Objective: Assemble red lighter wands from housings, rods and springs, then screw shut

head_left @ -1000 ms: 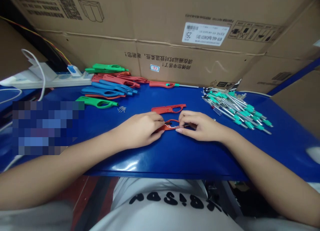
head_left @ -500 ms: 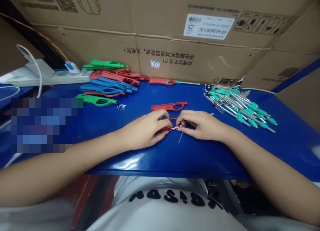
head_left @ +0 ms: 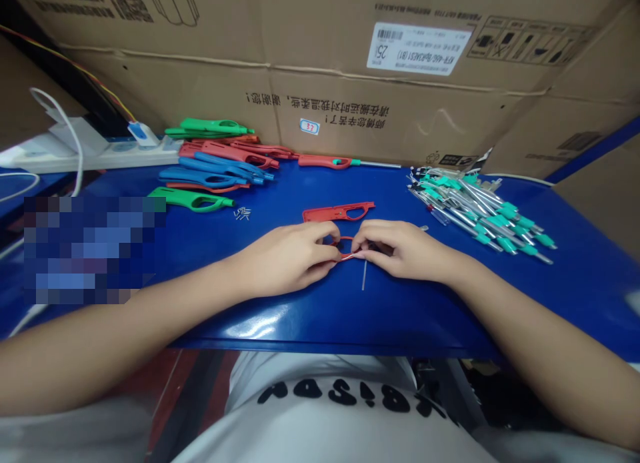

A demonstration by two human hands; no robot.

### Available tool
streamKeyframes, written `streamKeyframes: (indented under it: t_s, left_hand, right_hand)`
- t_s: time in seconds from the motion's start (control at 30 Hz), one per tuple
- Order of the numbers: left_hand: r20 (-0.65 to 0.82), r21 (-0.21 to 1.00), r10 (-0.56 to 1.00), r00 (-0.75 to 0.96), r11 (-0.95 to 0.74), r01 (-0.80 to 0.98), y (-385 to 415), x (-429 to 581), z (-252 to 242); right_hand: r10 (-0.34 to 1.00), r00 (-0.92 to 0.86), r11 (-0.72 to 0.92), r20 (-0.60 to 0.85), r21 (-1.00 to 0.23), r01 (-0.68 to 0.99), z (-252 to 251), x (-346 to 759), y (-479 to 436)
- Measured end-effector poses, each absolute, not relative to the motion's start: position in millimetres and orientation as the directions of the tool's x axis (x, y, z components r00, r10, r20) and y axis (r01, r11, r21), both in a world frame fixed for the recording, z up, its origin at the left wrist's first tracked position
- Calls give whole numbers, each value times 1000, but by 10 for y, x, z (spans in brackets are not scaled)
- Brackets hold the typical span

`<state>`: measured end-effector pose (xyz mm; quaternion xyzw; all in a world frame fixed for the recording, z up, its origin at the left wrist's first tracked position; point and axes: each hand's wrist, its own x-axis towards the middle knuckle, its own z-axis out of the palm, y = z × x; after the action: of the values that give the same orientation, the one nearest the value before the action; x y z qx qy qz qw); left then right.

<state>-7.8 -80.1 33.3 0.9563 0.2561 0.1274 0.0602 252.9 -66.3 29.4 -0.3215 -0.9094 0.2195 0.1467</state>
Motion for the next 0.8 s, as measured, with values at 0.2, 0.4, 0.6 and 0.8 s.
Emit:
streamKeyframes:
  t_s: [0.2, 0.4, 0.6, 0.8]
  left_hand:
    - [199, 112, 490, 849, -872, 477, -810, -81, 356]
    - [230, 80, 440, 868, -897, 434, -762, -109, 313]
    - [254, 69, 420, 871, -906, 417, -762, -105, 299]
    - [242, 43, 421, 874, -905, 423, -782, -95, 328]
  right_hand:
    - [690, -714, 673, 120, -471, 571, 325, 2494, -683]
    - [695, -709, 675, 116, -443, 590, 320, 2486, -690]
    - [701, -702, 665, 126, -470, 580, 312, 2495, -674]
    - [619, -777, 721, 119, -478, 501, 353, 2554, -677]
